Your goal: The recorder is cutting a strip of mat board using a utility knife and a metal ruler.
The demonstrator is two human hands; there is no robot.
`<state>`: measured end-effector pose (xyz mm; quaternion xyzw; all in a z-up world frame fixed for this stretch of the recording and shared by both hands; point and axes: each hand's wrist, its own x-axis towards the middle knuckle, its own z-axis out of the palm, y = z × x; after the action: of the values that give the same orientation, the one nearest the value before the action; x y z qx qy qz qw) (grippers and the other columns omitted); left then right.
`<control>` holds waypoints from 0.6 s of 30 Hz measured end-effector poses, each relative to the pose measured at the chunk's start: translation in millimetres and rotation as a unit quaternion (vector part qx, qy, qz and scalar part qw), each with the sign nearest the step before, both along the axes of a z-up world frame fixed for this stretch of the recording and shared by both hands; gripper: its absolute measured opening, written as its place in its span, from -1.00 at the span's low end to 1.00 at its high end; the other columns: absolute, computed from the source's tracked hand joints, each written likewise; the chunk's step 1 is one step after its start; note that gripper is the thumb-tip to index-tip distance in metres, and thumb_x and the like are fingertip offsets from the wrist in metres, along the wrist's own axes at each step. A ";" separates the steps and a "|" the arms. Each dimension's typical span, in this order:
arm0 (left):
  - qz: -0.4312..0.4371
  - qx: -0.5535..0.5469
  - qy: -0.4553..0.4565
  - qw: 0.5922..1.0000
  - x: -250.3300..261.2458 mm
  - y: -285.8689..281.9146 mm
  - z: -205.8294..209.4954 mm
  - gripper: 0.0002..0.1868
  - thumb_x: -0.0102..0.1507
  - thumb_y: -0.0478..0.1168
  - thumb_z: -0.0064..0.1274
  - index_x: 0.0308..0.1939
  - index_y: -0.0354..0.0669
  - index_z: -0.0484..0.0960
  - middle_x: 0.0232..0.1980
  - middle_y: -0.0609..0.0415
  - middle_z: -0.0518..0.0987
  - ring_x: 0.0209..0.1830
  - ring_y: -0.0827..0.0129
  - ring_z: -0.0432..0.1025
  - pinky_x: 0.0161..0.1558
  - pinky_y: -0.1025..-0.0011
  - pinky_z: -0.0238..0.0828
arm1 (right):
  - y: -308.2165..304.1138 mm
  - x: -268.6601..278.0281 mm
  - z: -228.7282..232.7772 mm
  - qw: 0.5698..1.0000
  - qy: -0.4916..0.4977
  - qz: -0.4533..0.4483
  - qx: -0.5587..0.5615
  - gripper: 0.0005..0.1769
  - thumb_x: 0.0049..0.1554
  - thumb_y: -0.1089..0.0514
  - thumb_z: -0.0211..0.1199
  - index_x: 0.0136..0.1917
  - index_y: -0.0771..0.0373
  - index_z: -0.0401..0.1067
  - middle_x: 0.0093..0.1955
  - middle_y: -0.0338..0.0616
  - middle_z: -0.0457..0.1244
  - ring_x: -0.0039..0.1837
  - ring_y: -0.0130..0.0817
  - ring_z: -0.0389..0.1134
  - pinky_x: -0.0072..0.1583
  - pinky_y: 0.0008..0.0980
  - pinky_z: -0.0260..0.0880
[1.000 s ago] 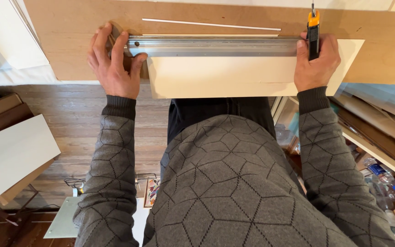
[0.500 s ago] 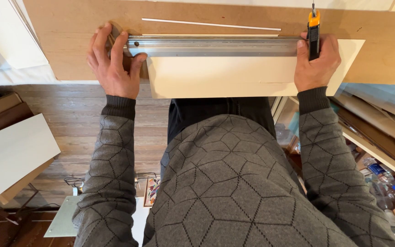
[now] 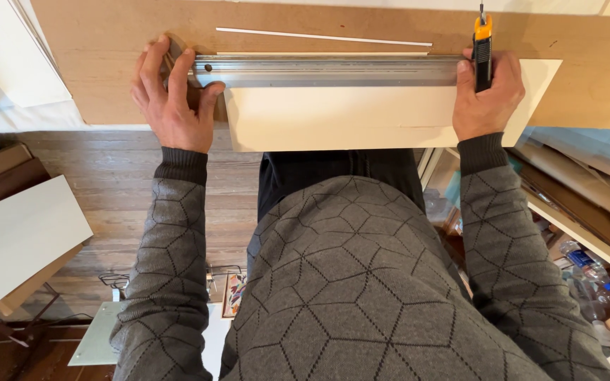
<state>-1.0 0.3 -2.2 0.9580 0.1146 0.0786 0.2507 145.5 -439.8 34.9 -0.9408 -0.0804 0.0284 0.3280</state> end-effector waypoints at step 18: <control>-0.004 -0.010 0.008 1.000 0.4 0.2 3.3 -0.38 0.38 0.03 0.38 0.44 0.00 0.53 0.62 0.03 0.23 0.61 -0.06 0.09 0.53 -0.05 0.06 | -1.5 0.6 -3.1 1.000 0.005 0.000 0.012 -0.86 0.28 0.38 0.36 0.12 0.37 0.51 0.04 -0.05 0.31 0.07 -0.12 0.38 0.14 -0.20 0.38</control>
<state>-0.6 0.5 1.2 0.9565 0.1140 0.0690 0.2596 146.1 -441.3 31.8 -0.9367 -0.0790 0.0319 0.3397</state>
